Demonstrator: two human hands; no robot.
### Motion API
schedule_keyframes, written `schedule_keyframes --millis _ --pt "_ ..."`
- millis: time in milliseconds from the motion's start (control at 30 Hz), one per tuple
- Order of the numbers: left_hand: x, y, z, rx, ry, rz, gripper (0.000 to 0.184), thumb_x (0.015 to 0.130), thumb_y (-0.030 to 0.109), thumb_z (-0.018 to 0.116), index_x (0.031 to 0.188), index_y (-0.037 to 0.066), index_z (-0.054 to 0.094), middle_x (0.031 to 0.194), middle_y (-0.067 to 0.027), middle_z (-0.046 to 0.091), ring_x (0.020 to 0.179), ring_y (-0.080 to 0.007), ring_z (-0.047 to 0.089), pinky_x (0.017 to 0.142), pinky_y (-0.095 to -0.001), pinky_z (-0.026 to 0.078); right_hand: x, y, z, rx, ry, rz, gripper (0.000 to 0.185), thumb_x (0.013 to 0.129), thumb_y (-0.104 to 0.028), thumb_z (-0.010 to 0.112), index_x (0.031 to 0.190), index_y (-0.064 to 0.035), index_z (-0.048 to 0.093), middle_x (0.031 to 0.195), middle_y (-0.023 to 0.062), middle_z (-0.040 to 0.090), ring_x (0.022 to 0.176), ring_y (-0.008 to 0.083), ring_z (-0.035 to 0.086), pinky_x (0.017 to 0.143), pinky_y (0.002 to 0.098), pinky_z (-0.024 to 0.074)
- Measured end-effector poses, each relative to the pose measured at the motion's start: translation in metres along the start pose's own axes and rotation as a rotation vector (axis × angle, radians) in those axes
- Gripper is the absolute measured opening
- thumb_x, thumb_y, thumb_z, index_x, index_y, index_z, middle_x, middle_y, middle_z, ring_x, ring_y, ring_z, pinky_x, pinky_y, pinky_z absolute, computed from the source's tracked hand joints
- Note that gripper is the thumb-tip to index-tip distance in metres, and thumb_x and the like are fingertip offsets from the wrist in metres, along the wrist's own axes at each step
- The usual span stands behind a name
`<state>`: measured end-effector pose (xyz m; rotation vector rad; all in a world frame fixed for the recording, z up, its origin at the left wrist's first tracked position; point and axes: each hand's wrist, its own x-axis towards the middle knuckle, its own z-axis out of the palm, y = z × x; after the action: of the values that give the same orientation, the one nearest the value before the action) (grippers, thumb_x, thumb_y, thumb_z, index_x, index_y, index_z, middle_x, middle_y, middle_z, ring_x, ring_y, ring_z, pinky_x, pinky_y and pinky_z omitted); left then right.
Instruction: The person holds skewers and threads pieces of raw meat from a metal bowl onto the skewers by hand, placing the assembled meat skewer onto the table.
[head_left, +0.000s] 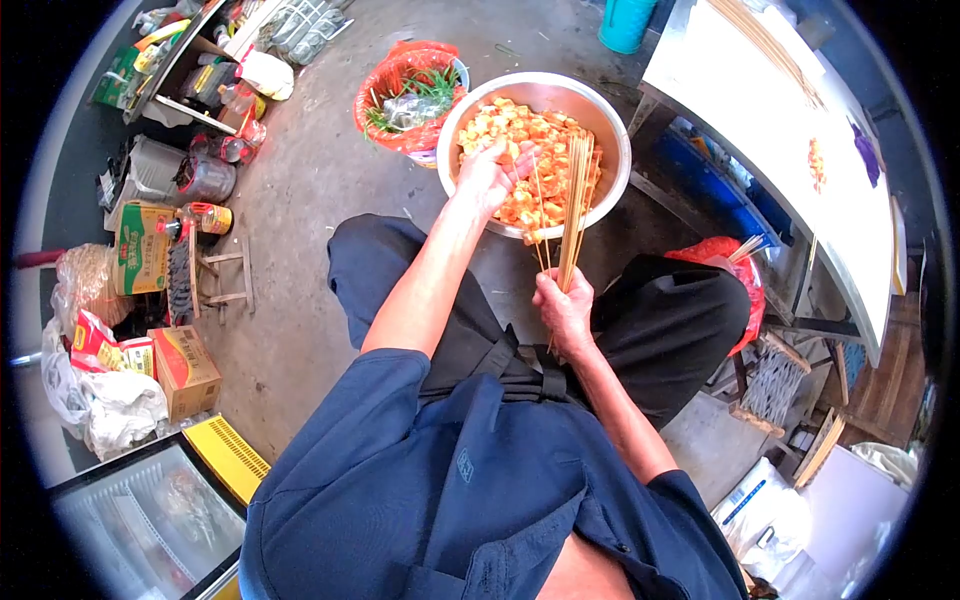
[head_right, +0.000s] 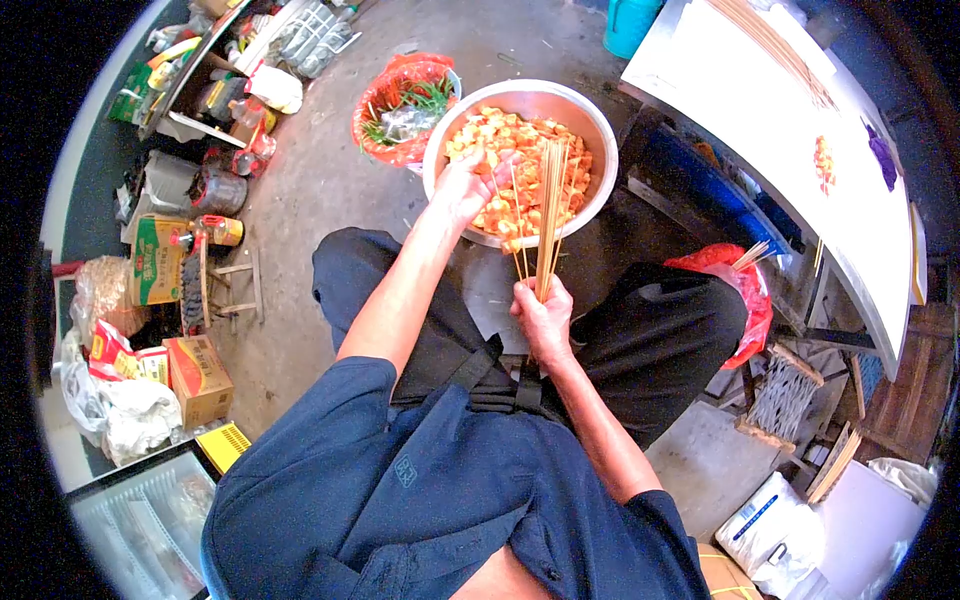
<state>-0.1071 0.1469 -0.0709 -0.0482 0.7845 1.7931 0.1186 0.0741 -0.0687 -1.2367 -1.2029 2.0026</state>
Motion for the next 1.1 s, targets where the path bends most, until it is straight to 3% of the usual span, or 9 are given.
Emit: schedule_keyframes --millis 133,300,600,933,1000,1100 --pt "0.000 -0.003 0.000 0.086 -0.035 0.047 0.024 0.095 0.004 0.042 0.118 -0.004 0.043 0.116 -0.0248 0.055 0.106 -0.0367 0.060 0.085 -0.0409 0.056 -0.001 -0.004 0.000 0.024 0.013 0.031 0.010 0.088 -0.014 0.061 0.087 -0.0064 0.055 0.060 -0.0004 0.055 0.044 0.0047 0.041 0.039 0.0206 0.0307" --pt "0.000 -0.005 0.001 0.248 0.020 0.122 0.014 0.093 0.000 0.046 0.106 -0.003 0.048 0.107 -0.0228 0.060 0.096 -0.0334 0.064 0.080 -0.0405 0.058 0.001 0.000 -0.003 0.018 0.019 0.026 0.011 0.088 -0.015 0.062 0.087 -0.0064 0.055 0.060 -0.0008 0.055 0.044 0.0046 0.042 0.039 0.0204 0.0313" --pt "0.003 -0.005 -0.005 0.418 0.077 0.121 0.018 0.090 0.000 0.051 0.107 -0.006 0.047 0.097 -0.0215 0.064 0.081 -0.0304 0.068 0.071 -0.0385 0.060 0.001 0.008 -0.004 -0.016 0.034 -0.040 0.011 0.087 -0.013 0.063 0.085 -0.0059 0.055 0.061 -0.0010 0.056 0.046 0.0041 0.044 0.041 0.0201 0.0334" --pt "-0.005 -0.024 -0.004 0.373 0.067 0.156 0.017 0.088 0.002 0.057 0.100 -0.004 0.046 0.088 -0.0186 0.065 0.074 -0.0297 0.068 0.062 -0.0375 0.060 -0.002 0.011 -0.004 -0.038 0.081 -0.074 0.010 0.087 -0.011 0.062 0.084 -0.0046 0.055 0.061 -0.0004 0.056 0.049 0.0055 0.048 0.045 0.0209 0.0365" --pt "-0.006 -0.025 -0.003 0.324 0.005 0.132 0.025 0.084 0.000 0.061 0.094 0.001 0.039 0.084 -0.0198 0.063 0.066 -0.0299 0.068 0.054 -0.0367 0.059 -0.002 0.015 -0.004 -0.035 0.092 -0.095 0.010 0.087 -0.011 0.062 0.084 -0.0044 0.055 0.061 -0.0003 0.056 0.050 0.0057 0.048 0.046 0.0210 0.0369" --pt "-0.010 -0.033 -0.001 0.326 0.071 0.165 0.024 0.084 -0.001 0.061 0.092 0.002 0.039 0.084 -0.0204 0.063 0.066 -0.0313 0.068 0.054 -0.0364 0.059 -0.004 0.017 -0.001 -0.020 0.098 -0.128 0.010 0.087 -0.010 0.061 0.085 -0.0041 0.054 0.060 0.0001 0.055 0.049 0.0063 0.047 0.046 0.0216 0.0369"
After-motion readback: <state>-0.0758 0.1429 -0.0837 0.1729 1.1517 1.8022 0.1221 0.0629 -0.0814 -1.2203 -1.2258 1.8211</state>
